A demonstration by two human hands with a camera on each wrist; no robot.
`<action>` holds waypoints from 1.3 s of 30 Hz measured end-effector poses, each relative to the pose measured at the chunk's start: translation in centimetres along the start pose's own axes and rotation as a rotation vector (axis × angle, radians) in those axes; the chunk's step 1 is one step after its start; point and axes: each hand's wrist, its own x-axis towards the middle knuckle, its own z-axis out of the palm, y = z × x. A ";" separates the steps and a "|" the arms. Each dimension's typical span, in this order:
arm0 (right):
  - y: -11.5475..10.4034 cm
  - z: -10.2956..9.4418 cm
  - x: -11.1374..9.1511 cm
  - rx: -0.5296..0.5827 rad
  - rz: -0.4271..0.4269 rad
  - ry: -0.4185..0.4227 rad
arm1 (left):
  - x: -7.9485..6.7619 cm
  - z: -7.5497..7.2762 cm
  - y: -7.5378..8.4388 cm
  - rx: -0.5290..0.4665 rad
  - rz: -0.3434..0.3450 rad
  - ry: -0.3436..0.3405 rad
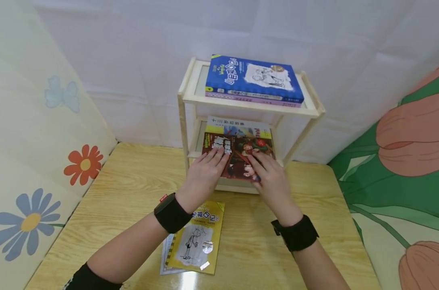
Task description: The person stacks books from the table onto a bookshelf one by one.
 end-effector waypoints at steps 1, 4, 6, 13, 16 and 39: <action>0.1 -0.3 -0.1 0.013 -0.004 -0.013 | 0.1 -0.1 0.0 0.000 -0.001 -0.011; 0.2 -1.0 -0.6 0.037 -0.019 -0.060 | 0.4 -0.2 -0.1 0.002 -0.004 -0.026; 0.3 -1.2 -0.9 0.038 -0.030 -0.097 | 0.5 -0.3 -0.3 0.009 -0.002 -0.019; 0.5 -1.5 -0.9 0.050 -0.004 -0.180 | 0.6 -0.2 -1.3 -0.028 0.046 -0.001; 0.8 -1.4 -0.6 0.057 0.018 -0.204 | 0.3 -0.2 -1.7 -0.082 0.076 0.002; 3.1 -0.6 1.2 0.084 -0.025 -0.227 | 1.1 1.3 -2.0 -0.107 0.073 -0.028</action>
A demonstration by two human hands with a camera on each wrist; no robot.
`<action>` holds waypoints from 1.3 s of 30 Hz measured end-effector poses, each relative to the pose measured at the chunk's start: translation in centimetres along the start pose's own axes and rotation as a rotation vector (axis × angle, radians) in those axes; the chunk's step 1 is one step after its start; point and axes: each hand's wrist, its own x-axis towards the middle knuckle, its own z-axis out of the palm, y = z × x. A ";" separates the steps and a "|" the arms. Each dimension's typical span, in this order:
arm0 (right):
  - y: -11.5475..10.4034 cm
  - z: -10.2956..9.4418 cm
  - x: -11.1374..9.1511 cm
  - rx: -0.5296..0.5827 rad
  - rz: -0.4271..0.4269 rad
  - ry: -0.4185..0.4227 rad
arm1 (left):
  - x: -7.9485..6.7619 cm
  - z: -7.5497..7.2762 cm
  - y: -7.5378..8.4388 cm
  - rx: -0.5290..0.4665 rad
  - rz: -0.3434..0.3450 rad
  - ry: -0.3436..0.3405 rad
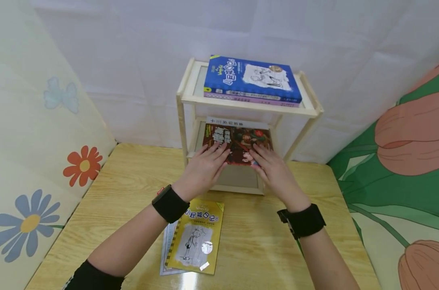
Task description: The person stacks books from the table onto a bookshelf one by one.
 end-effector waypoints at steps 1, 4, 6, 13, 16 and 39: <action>0.2 0.0 0.2 0.004 0.001 -0.005 | 0.2 0.1 -0.1 0.001 -0.004 -0.002; 0.7 0.2 0.8 0.012 0.010 -0.019 | 0.7 0.3 -0.5 -0.004 -0.017 -0.009; 1.1 0.3 1.1 0.012 0.019 -0.032 | 1.0 0.4 -0.7 -0.010 -0.025 -0.016; 2.1 0.7 2.0 0.039 0.041 -0.044 | 2.0 0.9 -1.6 -0.032 -0.050 -0.052; 2.4 0.8 2.2 0.047 0.038 -0.037 | 2.4 1.1 -1.9 -0.024 -0.057 -0.075; 3.7 1.2 3.0 0.090 0.053 -0.055 | 3.4 1.2 -2.7 0.013 -0.080 -0.129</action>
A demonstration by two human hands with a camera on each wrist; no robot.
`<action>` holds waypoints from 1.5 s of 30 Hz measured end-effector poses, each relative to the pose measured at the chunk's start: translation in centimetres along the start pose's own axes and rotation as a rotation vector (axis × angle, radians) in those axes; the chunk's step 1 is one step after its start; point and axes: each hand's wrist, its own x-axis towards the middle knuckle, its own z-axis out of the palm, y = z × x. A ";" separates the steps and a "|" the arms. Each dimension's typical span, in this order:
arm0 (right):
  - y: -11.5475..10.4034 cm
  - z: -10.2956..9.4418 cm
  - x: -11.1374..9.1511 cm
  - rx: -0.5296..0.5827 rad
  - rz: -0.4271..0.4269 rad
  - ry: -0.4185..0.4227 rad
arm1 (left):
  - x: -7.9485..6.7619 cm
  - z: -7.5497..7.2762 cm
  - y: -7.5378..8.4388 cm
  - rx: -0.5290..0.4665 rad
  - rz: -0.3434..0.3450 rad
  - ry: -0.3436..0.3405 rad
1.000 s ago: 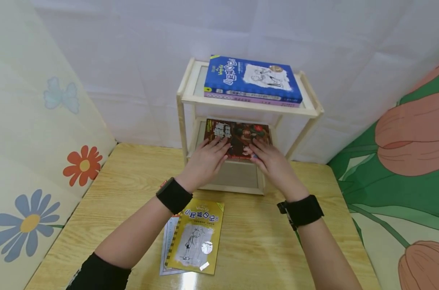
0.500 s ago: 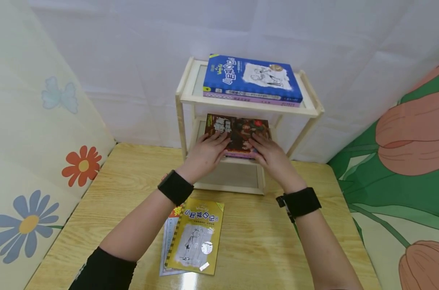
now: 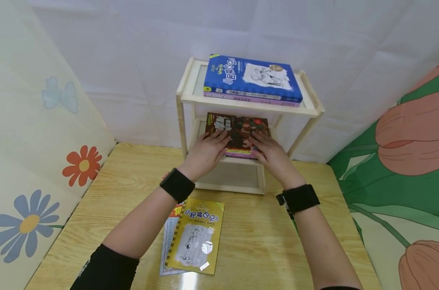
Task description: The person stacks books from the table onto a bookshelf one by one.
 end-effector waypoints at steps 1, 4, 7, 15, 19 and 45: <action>0.0 0.0 0.0 0.000 -0.001 0.002 | 0.0 0.0 0.0 0.001 0.000 0.000; 0.1 0.1 0.0 -0.002 -0.008 0.011 | 0.1 0.1 0.0 -0.002 -0.003 -0.003; 0.3 0.2 0.1 -0.006 -0.015 0.024 | 0.1 0.2 -0.1 -0.002 -0.004 0.001; 0.4 0.5 0.2 -0.026 -0.023 0.034 | 0.1 0.3 -0.2 0.007 0.007 0.025; 0.3 0.6 0.2 -0.028 -0.028 0.039 | 0.0 0.3 -0.3 0.012 0.008 0.026; -2.5 1.7 -0.4 -0.202 0.118 0.207 | -2.1 1.6 -0.1 0.054 0.041 0.222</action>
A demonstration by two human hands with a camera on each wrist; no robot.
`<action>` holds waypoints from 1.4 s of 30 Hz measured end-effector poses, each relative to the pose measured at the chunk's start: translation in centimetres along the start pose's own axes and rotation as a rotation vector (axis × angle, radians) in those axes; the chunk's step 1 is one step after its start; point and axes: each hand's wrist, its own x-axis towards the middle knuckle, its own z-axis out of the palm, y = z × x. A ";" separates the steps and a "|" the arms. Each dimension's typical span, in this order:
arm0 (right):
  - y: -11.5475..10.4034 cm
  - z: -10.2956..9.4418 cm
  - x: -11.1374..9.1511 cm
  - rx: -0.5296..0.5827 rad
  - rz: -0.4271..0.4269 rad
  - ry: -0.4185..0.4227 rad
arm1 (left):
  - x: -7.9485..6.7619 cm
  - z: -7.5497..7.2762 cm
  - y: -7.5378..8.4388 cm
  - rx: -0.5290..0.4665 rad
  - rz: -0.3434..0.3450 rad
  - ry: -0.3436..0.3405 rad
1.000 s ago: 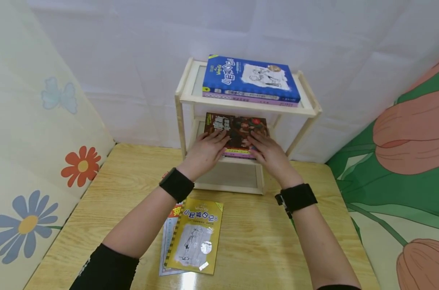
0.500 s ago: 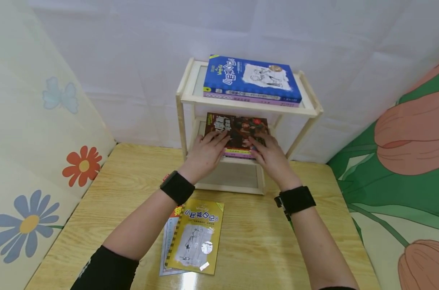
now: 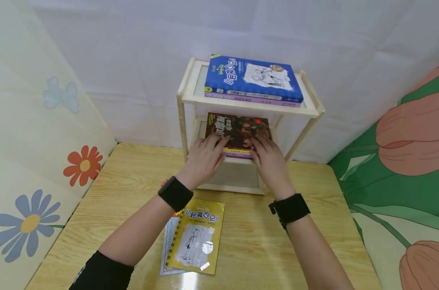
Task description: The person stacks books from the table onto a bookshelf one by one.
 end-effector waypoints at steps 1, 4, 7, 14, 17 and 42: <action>-0.1 0.0 0.0 0.003 0.003 0.010 | -0.2 0.0 0.0 0.001 0.003 -0.002; -0.3 0.2 -0.1 0.007 0.011 0.057 | -1.0 -0.1 0.1 0.013 0.015 -0.019; -0.6 0.3 -0.2 0.014 0.013 0.135 | -1.6 -0.3 0.1 0.030 0.035 -0.026; -3.2 0.2 -2.5 0.103 -0.084 0.340 | -4.5 -1.3 1.4 -0.074 0.107 -0.026; -4.8 0.6 -4.5 0.128 -0.129 0.325 | -6.4 -1.3 2.5 -0.134 0.130 -0.064; -16.6 6.0 -16.9 0.069 -0.251 -0.669 | -16.9 4.6 2.8 -0.197 -0.034 -0.534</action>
